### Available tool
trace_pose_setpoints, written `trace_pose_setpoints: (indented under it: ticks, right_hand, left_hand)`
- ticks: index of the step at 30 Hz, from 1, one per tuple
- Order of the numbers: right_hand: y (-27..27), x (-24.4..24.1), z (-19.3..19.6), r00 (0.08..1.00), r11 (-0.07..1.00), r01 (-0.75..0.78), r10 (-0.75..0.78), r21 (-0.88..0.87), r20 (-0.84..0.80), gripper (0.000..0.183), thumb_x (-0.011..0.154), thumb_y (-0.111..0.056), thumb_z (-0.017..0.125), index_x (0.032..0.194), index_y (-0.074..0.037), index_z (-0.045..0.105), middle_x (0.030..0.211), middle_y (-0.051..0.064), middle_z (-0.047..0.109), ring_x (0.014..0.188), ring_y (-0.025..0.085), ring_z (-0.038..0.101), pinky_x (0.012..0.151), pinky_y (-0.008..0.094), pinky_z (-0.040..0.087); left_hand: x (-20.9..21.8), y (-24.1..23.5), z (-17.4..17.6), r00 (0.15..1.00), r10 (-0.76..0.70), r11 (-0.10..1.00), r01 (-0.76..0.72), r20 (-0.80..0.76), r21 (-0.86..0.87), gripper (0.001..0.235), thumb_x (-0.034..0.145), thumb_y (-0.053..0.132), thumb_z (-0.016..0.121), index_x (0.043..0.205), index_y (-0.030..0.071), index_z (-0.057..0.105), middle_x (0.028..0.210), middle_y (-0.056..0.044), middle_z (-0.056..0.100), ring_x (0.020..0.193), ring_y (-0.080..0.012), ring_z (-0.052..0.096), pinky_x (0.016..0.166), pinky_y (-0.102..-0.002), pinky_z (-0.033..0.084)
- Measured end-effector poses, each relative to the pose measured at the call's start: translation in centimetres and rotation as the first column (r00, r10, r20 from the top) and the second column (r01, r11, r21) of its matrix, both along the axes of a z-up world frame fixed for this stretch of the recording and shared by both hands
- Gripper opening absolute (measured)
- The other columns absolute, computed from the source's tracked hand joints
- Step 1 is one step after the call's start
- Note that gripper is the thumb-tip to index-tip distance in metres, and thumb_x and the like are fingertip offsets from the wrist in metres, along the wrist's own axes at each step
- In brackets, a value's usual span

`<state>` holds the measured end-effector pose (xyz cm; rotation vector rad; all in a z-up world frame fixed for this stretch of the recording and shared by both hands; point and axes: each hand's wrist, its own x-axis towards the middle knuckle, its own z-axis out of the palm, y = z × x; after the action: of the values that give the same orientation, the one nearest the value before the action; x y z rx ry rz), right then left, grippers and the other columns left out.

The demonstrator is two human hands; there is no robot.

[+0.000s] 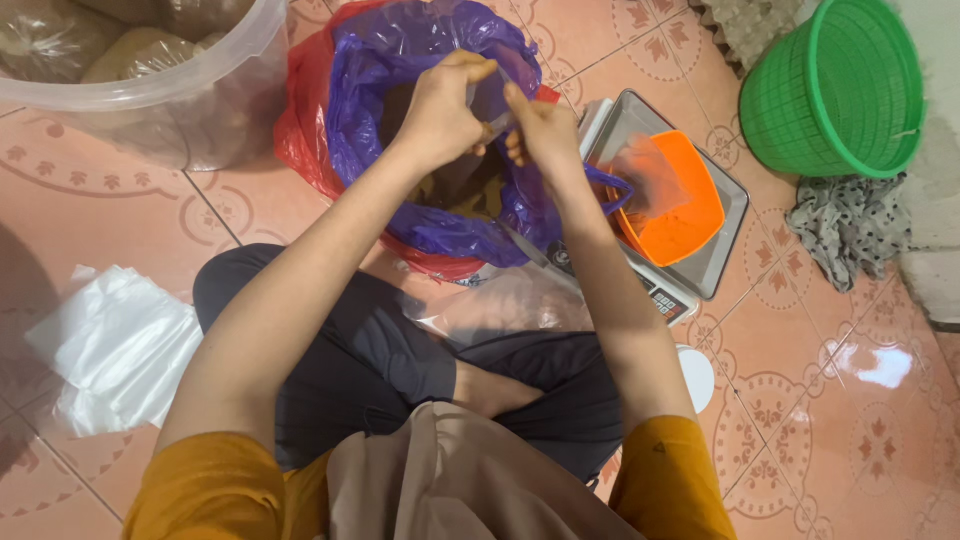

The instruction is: The person scoops a brown powder from a large purple bag into small clear plastic bags using a metal spoon. They place the filled bags onto a digital scale to measure the weight, then set the filled bags aside.

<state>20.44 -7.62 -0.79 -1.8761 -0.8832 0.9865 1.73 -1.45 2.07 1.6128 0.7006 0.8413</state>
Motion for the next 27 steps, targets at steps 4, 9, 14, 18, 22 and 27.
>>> trace_pose_setpoints:
  ticks: [4, 9, 14, 18, 22, 27]
  right_hand:
    - [1.8, 0.4, 2.3, 0.892, 0.991, -0.135, 0.126, -0.011, 0.435, 0.029, 0.09, -0.027, 0.074, 0.075, -0.002, 0.077, 0.055, 0.005, 0.064, 0.047, 0.013, 0.062, 0.046, 0.029, 0.048]
    - [1.4, 1.4, 3.5, 0.923, 0.994, -0.088, 0.058, 0.063, 0.381, 0.017, 0.088, -0.017, 0.073, 0.077, -0.004, 0.079, 0.054, 0.004, 0.066, 0.045, 0.011, 0.06, 0.044, 0.029, 0.045]
    - [1.2, 1.5, 4.9, 0.948, 0.994, -0.042, 0.009, 0.098, 0.317, 0.027, 0.09, -0.013, 0.07, 0.067, -0.001, 0.072, 0.051, 0.004, 0.06, 0.041, 0.011, 0.054, 0.042, 0.029, 0.041]
    - [0.7, 1.6, 5.8, 0.976, 0.986, 0.025, -0.059, 0.163, 0.209, 0.026, 0.088, -0.01, 0.07, 0.063, -0.002, 0.069, 0.051, 0.002, 0.059, 0.04, 0.01, 0.054, 0.039, 0.028, 0.041]
    - [0.1, 1.6, 6.3, 0.977, 0.971, -0.032, -0.02, 0.239, 0.212, 0.033, 0.092, -0.011, 0.07, 0.061, 0.0, 0.064, 0.051, 0.004, 0.055, 0.041, 0.011, 0.05, 0.041, 0.028, 0.038]
    - [-1.9, 4.3, 10.4, 0.989, 0.882, -0.04, -0.033, 0.47, 0.146, 0.018, 0.092, -0.008, 0.062, 0.08, 0.0, 0.073, 0.064, 0.006, 0.067, 0.052, 0.013, 0.063, 0.05, 0.028, 0.05]
  left_hand:
    - [-1.0, 1.0, -0.5, 0.998, -0.057, 0.998, 0.057, 0.015, -0.036, 0.057, 0.067, -0.013, 0.076, 0.123, -0.003, 0.067, 0.131, -0.01, 0.059, 0.064, -0.0192, 0.075, 0.05, -0.028, 0.06]
    - [-2.5, 2.7, -3.4, 0.932, 0.361, 0.789, -0.324, 0.033, 0.522, 0.021, 0.069, 0.004, 0.093, 0.085, 0.007, 0.079, 0.103, -0.012, 0.065, 0.09, -0.0335, 0.073, 0.075, -0.042, 0.059]
    - [-2.2, 1.4, -7.4, 0.762, 0.271, 0.938, -0.071, -0.588, 0.34, 0.015, 0.078, 0.004, 0.074, 0.093, 0.006, 0.073, 0.121, -0.021, 0.067, 0.115, -0.0414, 0.066, 0.096, -0.049, 0.056]
    - [-1.2, 1.3, -9.1, 0.737, 0.554, 0.526, 0.048, -0.386, 0.849, 0.019, 0.044, 0.025, 0.069, 0.062, 0.025, 0.069, 0.109, -0.016, 0.079, 0.103, -0.0428, 0.07, 0.08, -0.056, 0.057]
    - [-1.0, 0.8, -9.7, 0.643, 0.24, 0.887, 0.158, -0.727, 0.433, 0.017, 0.093, 0.015, 0.068, 0.095, 0.0, 0.076, 0.104, -0.026, 0.073, 0.113, -0.0434, 0.067, 0.101, -0.054, 0.052]
    - [-1.7, 0.8, -10.3, 0.703, 0.313, 0.741, 0.241, -0.639, 0.627, 0.022, 0.066, 0.016, 0.077, 0.083, 0.001, 0.078, 0.107, -0.022, 0.072, 0.108, -0.037, 0.065, 0.091, -0.049, 0.05]
